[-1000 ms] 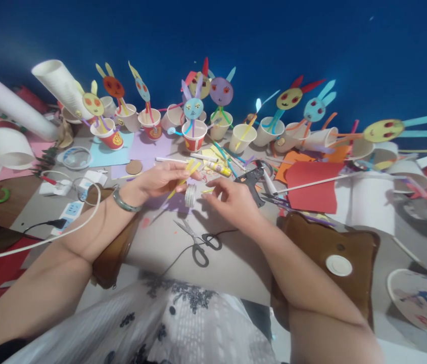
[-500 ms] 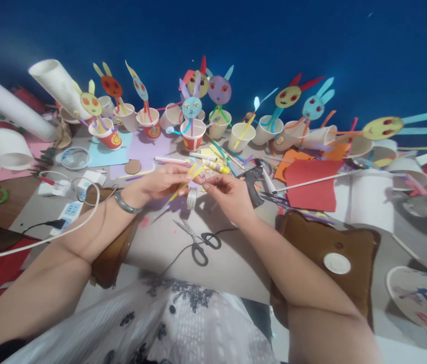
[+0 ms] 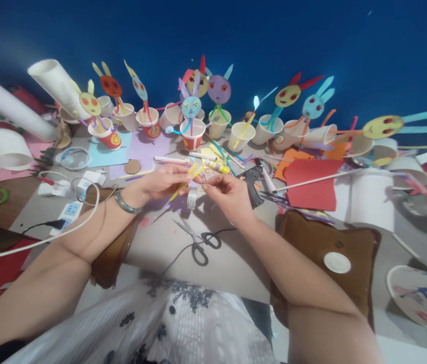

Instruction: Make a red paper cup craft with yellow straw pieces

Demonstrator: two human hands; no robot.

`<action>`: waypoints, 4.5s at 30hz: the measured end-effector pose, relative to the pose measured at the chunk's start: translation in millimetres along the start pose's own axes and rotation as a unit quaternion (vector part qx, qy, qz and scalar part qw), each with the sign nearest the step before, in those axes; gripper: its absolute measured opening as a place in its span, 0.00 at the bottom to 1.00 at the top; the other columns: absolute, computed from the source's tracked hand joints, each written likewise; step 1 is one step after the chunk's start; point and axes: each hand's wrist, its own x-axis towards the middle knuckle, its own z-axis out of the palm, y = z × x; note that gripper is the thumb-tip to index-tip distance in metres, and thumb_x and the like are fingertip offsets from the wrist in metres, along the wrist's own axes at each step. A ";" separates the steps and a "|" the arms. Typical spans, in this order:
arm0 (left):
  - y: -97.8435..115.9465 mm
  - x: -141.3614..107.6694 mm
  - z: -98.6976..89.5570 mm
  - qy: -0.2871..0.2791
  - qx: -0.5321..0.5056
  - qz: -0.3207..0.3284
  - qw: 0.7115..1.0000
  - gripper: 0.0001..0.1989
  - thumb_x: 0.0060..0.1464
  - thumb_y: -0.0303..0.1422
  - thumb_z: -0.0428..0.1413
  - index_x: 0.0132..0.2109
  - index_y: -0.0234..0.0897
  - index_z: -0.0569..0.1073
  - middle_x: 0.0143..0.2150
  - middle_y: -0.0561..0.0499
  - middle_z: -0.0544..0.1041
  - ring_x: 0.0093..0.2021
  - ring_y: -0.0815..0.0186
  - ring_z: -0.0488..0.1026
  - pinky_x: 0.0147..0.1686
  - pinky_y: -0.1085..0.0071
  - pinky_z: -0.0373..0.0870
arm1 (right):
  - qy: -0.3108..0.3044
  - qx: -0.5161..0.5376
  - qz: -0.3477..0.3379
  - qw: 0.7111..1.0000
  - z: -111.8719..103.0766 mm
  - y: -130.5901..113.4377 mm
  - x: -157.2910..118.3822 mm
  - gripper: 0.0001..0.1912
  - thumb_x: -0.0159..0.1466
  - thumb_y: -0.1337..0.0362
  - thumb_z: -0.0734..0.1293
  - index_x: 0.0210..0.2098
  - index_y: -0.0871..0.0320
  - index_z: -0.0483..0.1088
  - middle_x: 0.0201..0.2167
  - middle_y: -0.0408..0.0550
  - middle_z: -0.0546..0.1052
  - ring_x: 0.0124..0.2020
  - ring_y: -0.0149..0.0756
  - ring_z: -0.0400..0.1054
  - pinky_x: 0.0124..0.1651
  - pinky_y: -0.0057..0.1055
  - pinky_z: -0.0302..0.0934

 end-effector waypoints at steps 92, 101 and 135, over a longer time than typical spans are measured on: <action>10.1 -2.6 -3.5 0.030 0.011 0.002 0.999 0.08 0.57 0.33 0.65 0.40 0.30 0.82 0.26 0.54 0.73 0.22 0.77 0.67 0.28 0.74 0.67 | -0.230 -0.504 -0.127 0.823 -38.4 18.5 38.0 0.12 0.66 0.61 0.64 0.33 0.57 0.79 0.31 0.50 0.81 0.32 0.37 0.71 0.36 0.32 0.56; 10.6 -2.4 -2.3 0.032 0.020 0.009 0.999 0.07 0.58 0.31 0.64 0.38 0.29 0.82 0.31 0.51 0.76 0.23 0.78 0.67 0.31 0.72 0.69 | -0.129 -0.542 -0.170 0.813 -21.5 26.6 57.1 0.11 0.65 0.65 0.62 0.30 0.58 0.75 0.31 0.52 0.79 0.32 0.38 0.69 0.37 0.33 0.54; 8.7 -1.8 -4.4 0.024 0.021 0.024 0.999 0.07 0.58 0.31 0.63 0.38 0.30 0.83 0.35 0.48 0.79 0.23 0.78 0.67 0.31 0.71 0.67 | -0.098 -0.645 -0.129 0.747 -23.8 24.4 59.8 0.14 0.68 0.62 0.61 0.37 0.58 0.78 0.38 0.56 0.82 0.36 0.43 0.71 0.34 0.35 0.49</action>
